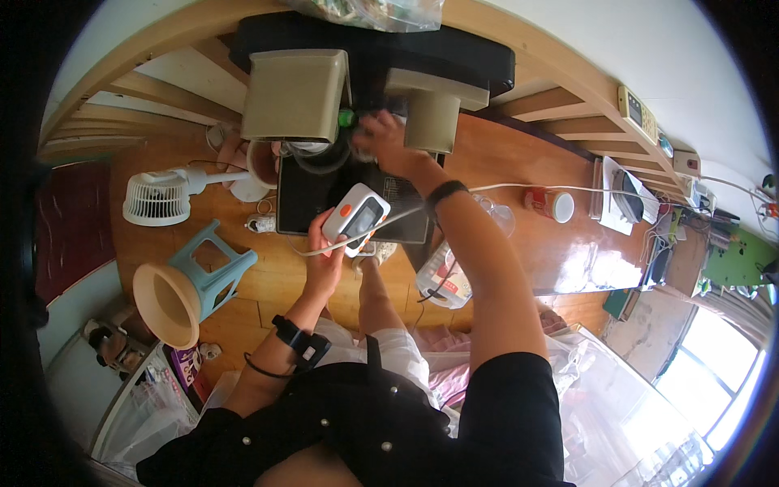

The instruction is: The person cleans a wooden cabinet and a refrigerator using a cloth. They dip the cloth in a basin of water, wring it out, and wipe the surfaces. The person also moves items on the refrigerator top and organizes books on a shelf.

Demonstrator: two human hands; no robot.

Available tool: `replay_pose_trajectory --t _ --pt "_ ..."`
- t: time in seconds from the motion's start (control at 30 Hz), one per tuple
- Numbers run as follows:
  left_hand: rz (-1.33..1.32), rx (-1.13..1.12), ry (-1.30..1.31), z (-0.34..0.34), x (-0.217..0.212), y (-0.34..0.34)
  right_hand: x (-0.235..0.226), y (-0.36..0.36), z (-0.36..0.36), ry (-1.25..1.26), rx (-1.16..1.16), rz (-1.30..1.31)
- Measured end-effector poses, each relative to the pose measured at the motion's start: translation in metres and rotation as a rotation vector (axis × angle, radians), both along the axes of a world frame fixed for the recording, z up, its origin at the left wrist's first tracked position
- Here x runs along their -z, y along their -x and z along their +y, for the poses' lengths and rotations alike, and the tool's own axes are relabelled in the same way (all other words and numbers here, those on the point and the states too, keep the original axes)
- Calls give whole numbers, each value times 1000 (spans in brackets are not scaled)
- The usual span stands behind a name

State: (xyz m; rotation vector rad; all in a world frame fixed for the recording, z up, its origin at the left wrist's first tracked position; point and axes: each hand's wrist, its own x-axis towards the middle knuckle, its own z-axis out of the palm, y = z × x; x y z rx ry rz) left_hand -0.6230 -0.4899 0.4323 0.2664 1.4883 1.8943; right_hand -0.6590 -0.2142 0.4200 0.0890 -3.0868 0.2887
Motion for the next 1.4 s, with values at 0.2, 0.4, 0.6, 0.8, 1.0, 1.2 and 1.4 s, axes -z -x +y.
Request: replay_pose_trajectory --t 0.2,0.4,0.6,0.8,1.0,1.2,1.4 --pt "106 -30 -23 1 -4 7 24 -9 -12 42 368 59" --pt "52 -30 -90 8 -10 15 70 -16 -3 75 830 92" --pt "62 -27 -120 8 -12 22 26 -41 -14 164 1115 -61" --pt "150 -72 -109 10 -7 26 15 -75 -55 144 987 -186" --pt "234 -54 -92 13 -10 35 -7 -116 -85 294 501 -342" --pt "276 -39 -76 16 0 39 -19 -39 -50 128 568 -66" --pt "249 -39 -73 21 2 29 -3 -59 -66 146 457 -142"
